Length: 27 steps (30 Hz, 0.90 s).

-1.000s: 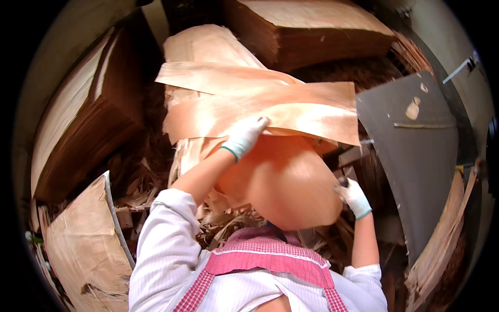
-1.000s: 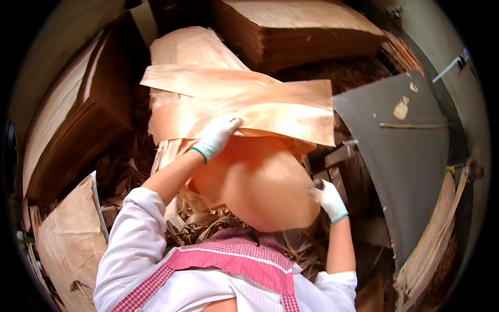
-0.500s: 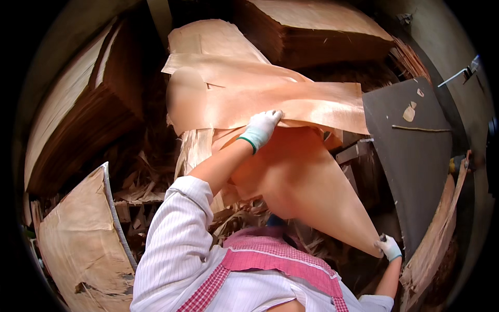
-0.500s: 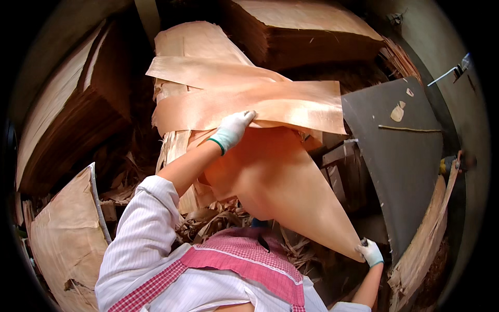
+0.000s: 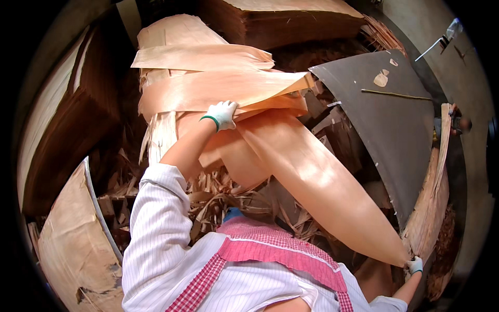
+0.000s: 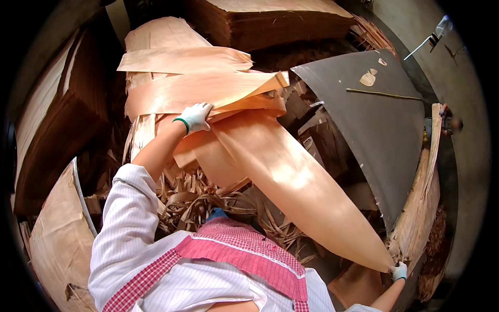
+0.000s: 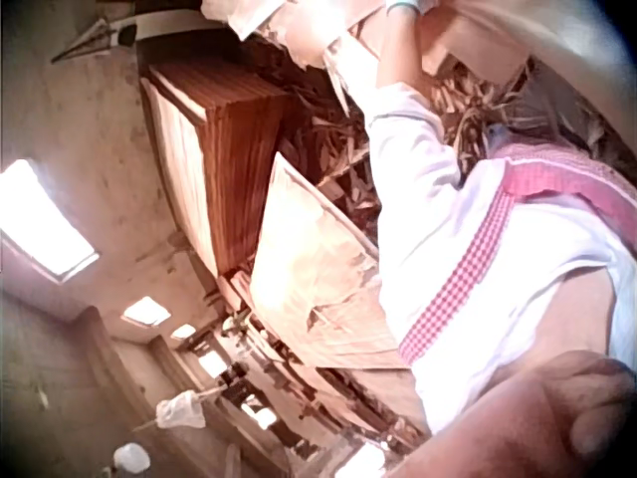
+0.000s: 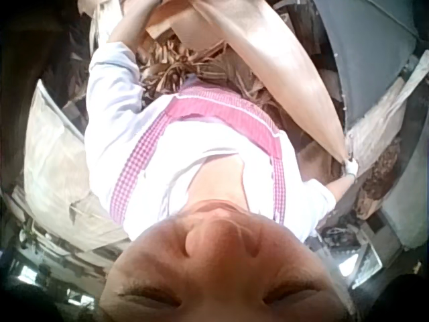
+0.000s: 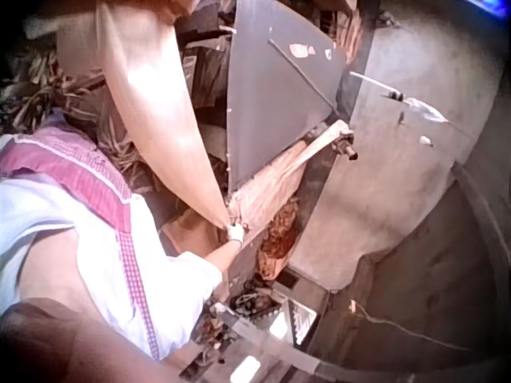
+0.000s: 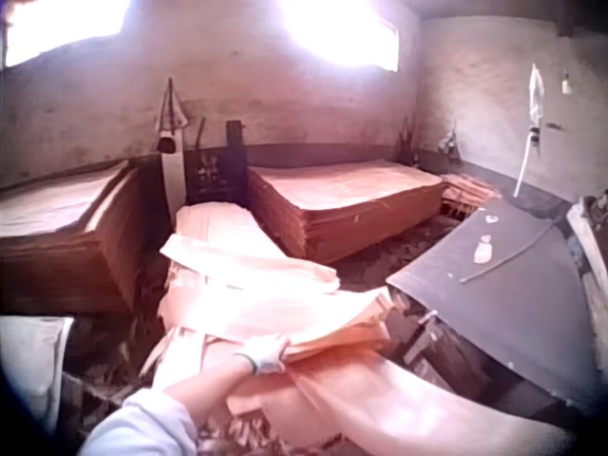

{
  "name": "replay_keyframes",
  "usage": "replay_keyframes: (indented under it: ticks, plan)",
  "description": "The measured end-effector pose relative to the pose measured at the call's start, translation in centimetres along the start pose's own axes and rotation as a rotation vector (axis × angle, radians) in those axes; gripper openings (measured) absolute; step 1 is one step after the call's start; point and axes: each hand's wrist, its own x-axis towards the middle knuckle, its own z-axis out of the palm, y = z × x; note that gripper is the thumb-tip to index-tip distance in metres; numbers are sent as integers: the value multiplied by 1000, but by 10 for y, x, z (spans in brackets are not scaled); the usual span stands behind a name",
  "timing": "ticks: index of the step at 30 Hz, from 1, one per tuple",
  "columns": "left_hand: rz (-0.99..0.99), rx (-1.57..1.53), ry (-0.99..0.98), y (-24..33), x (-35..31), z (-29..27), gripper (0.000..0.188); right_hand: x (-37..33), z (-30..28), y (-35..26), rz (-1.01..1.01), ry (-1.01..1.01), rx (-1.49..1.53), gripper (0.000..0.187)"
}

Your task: The person handles large, thin wooden sheets in a workshop, smoothing them onto a curved surface and securing them with white tape. They use a knife to cut the tape and a long stick to sweep wood shavings off the workbench. The person also stacks and lifts multiple wooden panels.

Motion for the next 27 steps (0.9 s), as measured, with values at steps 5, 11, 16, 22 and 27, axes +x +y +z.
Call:
replay_keyframes:
  ticks: [5,11,16,22,27]
  plan:
    - [62,96,270,105,-13,45,73,50,-71,98,-278,101,-35,11]
    - [510,126,500,271,-94,149,50,108,-107,124,-475,58,133,10]
    - [425,-80,632,369,-166,194,16,168,-159,174,-354,106,174,18]
    - [389,-339,530,384,-285,184,23,220,-221,186,-650,219,96,17]
    - [105,-516,390,338,-396,198,38,259,-216,23,-1052,302,188,14]
